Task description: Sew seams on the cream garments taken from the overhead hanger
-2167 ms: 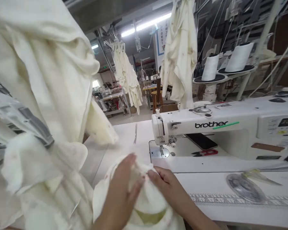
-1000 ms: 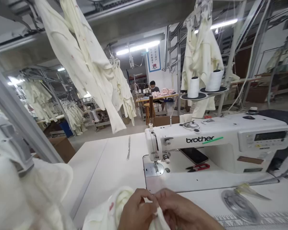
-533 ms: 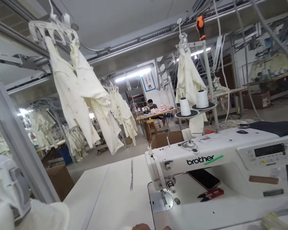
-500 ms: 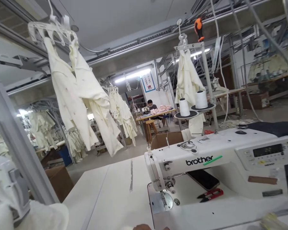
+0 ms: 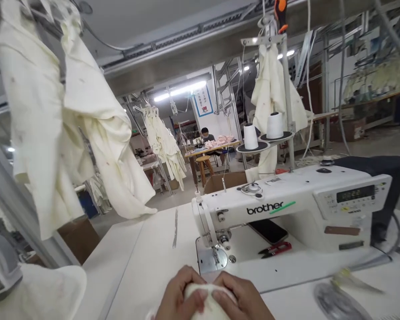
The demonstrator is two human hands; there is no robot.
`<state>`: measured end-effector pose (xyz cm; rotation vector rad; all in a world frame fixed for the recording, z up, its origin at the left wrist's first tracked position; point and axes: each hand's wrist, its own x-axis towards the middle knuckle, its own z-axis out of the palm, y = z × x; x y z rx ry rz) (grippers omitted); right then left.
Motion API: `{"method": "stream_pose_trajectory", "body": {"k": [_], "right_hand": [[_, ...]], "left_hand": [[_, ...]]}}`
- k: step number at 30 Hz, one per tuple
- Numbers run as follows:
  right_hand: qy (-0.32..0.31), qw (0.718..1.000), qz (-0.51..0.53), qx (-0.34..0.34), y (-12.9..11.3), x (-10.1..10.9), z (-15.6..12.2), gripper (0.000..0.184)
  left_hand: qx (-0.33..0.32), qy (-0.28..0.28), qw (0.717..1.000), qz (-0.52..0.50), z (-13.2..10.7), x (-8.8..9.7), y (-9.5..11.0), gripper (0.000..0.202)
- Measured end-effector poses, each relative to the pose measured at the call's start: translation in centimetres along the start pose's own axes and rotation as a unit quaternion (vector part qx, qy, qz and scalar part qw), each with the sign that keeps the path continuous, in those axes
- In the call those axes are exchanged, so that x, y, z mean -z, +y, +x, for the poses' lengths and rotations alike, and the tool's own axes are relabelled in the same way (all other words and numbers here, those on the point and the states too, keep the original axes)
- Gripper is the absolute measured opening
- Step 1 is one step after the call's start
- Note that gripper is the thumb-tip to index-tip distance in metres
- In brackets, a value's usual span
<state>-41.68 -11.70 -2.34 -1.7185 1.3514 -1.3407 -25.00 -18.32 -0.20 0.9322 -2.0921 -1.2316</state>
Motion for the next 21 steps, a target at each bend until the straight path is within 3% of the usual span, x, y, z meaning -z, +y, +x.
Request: {"method": "stream_pose_trajectory", "body": {"k": [3, 6, 11, 16, 21], "right_hand": [[0.014, 0.998, 0.043, -0.046, 0.1, 0.1, 0.2, 0.023], [0.038, 0.994, 0.063, -0.074, 1.1, 0.4, 0.9, 0.021], [0.043, 0.989, -0.046, -0.130, 4.0, 1.2, 3.4, 0.021], [0.014, 0.965, -0.196, -0.175, 5.2, 1.8, 5.4, 0.021], [-0.023, 0.938, -0.291, -0.189, 6.0, 1.0, 6.2, 0.017]], "left_hand": [[0.001, -0.036, 0.996, -0.079, 0.7, -0.1, 0.6, 0.029], [0.043, -0.054, 0.984, -0.164, 2.0, -0.4, 0.1, 0.030], [0.110, -0.026, 0.975, -0.190, 5.2, -1.6, -2.6, 0.028], [0.113, -0.024, 0.988, -0.103, 7.2, -2.2, -4.7, 0.021], [0.092, 0.005, 0.990, 0.108, 7.4, -2.3, -5.5, 0.017]]}}
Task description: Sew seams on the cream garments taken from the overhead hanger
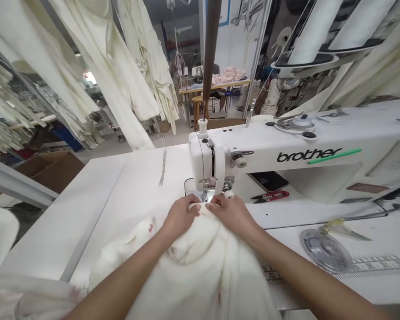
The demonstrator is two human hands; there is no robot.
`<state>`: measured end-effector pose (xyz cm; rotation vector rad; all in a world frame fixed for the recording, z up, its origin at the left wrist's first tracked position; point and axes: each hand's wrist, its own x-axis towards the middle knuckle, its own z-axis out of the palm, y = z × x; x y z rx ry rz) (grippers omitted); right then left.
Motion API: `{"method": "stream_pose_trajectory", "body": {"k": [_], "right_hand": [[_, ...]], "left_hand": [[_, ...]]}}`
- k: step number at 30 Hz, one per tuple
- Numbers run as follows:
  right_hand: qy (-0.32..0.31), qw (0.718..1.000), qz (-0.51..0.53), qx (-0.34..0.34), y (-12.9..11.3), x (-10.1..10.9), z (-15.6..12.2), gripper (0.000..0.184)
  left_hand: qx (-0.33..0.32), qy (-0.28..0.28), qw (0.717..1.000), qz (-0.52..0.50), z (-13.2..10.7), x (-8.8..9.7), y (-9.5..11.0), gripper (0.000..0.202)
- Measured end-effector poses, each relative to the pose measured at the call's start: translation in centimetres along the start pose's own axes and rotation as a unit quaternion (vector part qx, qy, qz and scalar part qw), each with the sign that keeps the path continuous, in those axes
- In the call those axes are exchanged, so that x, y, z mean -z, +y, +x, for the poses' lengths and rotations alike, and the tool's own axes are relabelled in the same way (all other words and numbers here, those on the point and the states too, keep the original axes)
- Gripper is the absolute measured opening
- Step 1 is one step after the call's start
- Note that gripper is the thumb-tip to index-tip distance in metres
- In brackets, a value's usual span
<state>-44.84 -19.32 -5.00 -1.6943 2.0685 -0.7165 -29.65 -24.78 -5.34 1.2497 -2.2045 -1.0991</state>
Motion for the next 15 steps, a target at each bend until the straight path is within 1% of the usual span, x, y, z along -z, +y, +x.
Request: {"method": "stream_pose_trajectory", "body": {"k": [2, 4, 9, 12, 15], "right_hand": [[0.000, 1.000, -0.027, -0.010, 0.1, -0.5, 0.5, 0.013], [0.004, 0.998, -0.059, -0.019, 0.3, -0.8, 0.9, 0.011], [0.016, 0.993, -0.113, -0.035, 0.8, -0.6, 1.3, 0.013], [0.016, 0.991, -0.124, -0.045, 0.8, -0.5, 1.3, 0.014], [0.021, 0.991, -0.124, -0.051, 0.9, -0.6, 1.3, 0.014]], "left_hand": [[-0.001, 0.028, 0.997, 0.069, 0.4, -0.3, -0.1, 0.016], [0.002, 0.038, 0.994, 0.101, 1.1, -0.6, 0.1, 0.015], [0.033, 0.021, 0.994, 0.103, 2.5, -1.0, 0.7, 0.015], [0.048, 0.017, 0.994, 0.100, 2.5, -1.1, 1.0, 0.017], [0.064, 0.028, 0.992, 0.105, 2.5, -1.2, 1.1, 0.019]]}}
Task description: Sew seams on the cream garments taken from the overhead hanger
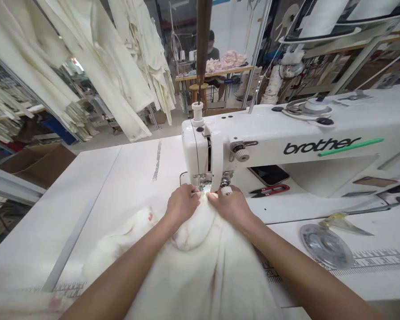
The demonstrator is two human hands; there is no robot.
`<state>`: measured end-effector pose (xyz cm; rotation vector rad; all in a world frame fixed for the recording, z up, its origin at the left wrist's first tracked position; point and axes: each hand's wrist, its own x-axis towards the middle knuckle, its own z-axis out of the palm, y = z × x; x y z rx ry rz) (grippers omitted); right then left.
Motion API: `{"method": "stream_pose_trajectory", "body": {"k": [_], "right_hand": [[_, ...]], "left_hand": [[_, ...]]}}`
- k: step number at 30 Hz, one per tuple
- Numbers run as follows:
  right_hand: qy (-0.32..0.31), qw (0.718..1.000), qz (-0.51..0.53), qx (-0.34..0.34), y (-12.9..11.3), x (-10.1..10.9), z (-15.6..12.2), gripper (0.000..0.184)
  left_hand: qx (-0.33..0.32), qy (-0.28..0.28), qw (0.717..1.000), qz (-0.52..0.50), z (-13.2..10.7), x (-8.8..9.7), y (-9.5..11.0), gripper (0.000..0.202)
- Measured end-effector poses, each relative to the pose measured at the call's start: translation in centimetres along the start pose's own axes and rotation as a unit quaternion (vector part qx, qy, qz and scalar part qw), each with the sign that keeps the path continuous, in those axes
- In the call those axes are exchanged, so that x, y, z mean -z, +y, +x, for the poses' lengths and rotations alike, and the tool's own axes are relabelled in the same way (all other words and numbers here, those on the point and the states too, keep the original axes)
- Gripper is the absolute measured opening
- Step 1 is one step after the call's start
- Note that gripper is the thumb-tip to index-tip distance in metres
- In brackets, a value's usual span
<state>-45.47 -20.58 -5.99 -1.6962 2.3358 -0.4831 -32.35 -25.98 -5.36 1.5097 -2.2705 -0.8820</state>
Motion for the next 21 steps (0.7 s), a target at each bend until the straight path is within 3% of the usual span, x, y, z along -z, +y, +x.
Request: {"method": "stream_pose_trajectory", "body": {"k": [21], "right_hand": [[0.090, 0.995, -0.003, 0.035, 0.7, -1.3, 0.3, 0.020]], "left_hand": [[-0.012, 0.013, 1.000, 0.006, 0.7, -0.1, -0.2, 0.010]]}}
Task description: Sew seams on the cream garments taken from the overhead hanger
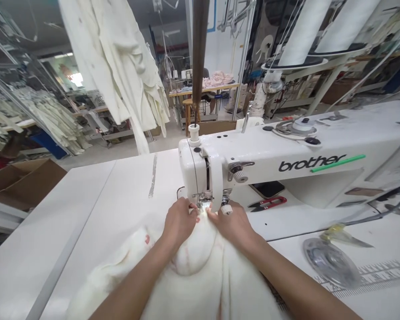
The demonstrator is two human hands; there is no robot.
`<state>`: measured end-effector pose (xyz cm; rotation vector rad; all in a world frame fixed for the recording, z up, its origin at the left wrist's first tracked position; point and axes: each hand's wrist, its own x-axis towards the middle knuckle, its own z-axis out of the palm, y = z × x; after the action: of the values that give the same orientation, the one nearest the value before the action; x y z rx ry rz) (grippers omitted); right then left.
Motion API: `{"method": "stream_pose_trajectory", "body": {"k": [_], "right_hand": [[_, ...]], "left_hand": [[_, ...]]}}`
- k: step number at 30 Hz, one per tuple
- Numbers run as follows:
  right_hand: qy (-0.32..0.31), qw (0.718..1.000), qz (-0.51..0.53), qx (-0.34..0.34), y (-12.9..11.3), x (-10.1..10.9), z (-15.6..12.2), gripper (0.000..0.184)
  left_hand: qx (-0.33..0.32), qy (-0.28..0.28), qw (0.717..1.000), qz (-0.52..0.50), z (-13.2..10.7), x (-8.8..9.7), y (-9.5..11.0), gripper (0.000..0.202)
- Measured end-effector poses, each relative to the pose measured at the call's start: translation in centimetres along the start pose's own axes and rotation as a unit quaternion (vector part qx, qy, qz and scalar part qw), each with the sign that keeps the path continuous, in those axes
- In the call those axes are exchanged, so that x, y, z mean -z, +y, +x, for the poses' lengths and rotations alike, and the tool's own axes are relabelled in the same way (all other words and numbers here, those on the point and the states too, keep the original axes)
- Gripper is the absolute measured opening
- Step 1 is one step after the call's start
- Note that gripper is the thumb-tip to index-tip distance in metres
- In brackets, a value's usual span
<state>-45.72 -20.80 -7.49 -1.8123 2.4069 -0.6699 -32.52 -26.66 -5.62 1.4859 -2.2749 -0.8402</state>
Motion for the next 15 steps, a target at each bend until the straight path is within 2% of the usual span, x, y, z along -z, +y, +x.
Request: {"method": "stream_pose_trajectory", "body": {"k": [6, 11, 15], "right_hand": [[-0.008, 1.000, 0.018, 0.001, 0.00, 0.25, 0.22, 0.020], [-0.027, 0.999, 0.029, 0.002, -0.07, 0.35, 0.53, 0.026], [-0.037, 0.999, 0.019, 0.006, -0.14, 0.25, 0.64, 0.023]], "left_hand": [[-0.008, -0.009, 1.000, -0.010, 0.21, 0.13, -0.03, 0.009], [-0.008, 0.011, 1.000, -0.002, 0.38, -0.10, -0.27, 0.013], [-0.014, 0.021, 1.000, 0.009, 0.54, -0.32, -0.42, 0.013]]}}
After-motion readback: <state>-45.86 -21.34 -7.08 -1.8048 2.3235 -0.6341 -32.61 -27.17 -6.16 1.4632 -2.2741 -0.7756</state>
